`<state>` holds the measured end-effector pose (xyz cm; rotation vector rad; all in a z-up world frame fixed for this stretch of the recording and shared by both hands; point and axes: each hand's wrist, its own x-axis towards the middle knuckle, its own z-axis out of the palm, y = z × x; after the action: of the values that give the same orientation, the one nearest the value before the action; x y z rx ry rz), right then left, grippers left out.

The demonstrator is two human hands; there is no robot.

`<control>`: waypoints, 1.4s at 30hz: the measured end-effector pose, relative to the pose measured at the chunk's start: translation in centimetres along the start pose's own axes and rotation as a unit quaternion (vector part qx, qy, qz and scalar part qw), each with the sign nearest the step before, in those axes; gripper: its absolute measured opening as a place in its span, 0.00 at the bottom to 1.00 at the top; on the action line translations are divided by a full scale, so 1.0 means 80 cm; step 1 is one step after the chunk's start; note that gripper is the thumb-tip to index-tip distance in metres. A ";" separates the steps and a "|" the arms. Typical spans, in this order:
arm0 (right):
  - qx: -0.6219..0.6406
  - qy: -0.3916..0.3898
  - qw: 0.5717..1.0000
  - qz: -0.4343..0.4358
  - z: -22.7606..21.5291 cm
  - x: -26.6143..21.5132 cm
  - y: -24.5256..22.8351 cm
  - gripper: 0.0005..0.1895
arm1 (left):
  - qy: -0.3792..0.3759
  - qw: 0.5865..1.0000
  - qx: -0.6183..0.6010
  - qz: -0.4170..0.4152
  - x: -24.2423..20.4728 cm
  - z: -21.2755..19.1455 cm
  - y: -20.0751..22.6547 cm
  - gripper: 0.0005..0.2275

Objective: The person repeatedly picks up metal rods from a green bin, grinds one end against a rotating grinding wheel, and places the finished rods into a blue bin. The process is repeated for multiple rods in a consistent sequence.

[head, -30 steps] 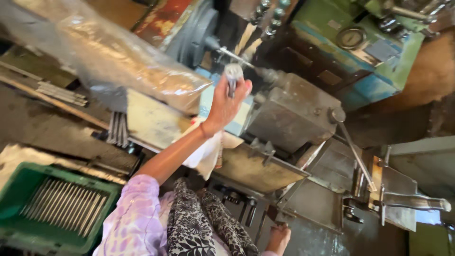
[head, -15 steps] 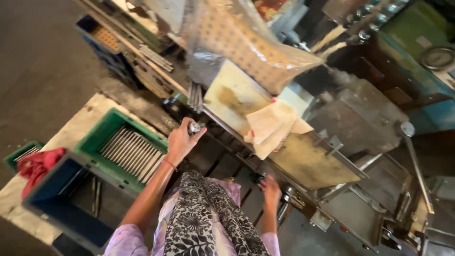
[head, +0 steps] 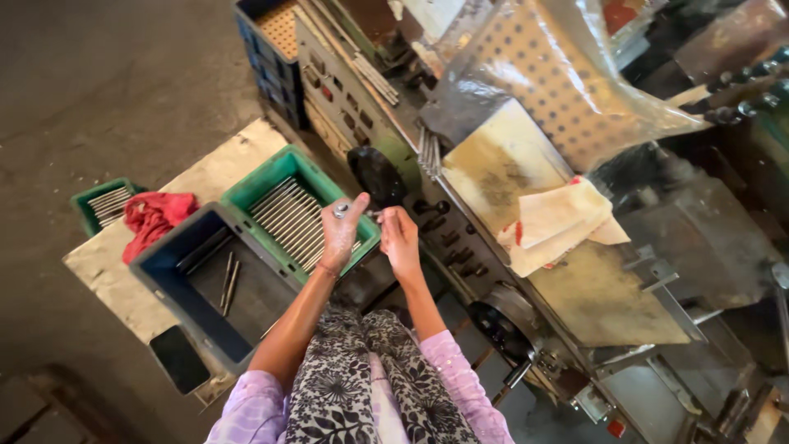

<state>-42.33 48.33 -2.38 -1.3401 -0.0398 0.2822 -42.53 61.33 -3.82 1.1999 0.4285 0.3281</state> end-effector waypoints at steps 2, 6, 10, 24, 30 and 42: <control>-0.024 -0.007 1.000 0.004 0.012 -0.005 -0.003 0.17 | -0.002 0.998 0.041 0.042 -0.003 -0.010 0.013 0.23; 0.000 -0.007 0.989 0.151 0.019 -0.012 -0.026 0.16 | -0.028 0.943 0.200 0.265 -0.012 -0.041 0.041 0.22; -0.017 -0.043 0.975 0.219 0.034 -0.014 -0.046 0.18 | -0.029 0.867 0.299 0.398 -0.009 -0.062 0.057 0.24; 0.107 0.130 0.982 -0.088 0.092 0.000 -0.020 0.11 | -0.128 0.985 0.088 0.079 0.009 -0.064 -0.023 0.12; 0.147 0.178 0.957 -0.174 0.041 -0.015 -0.083 0.10 | -0.179 0.836 0.488 0.174 -0.021 -0.144 -0.145 0.06; -0.051 0.338 0.933 -0.108 -0.054 -0.157 -0.015 0.12 | -0.257 0.706 0.660 -0.012 0.038 -0.174 -0.228 0.08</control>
<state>-53.46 41.18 -0.58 -1.4625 0.3808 -0.3816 -46.29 68.14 -25.67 2.6035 0.1216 -0.4812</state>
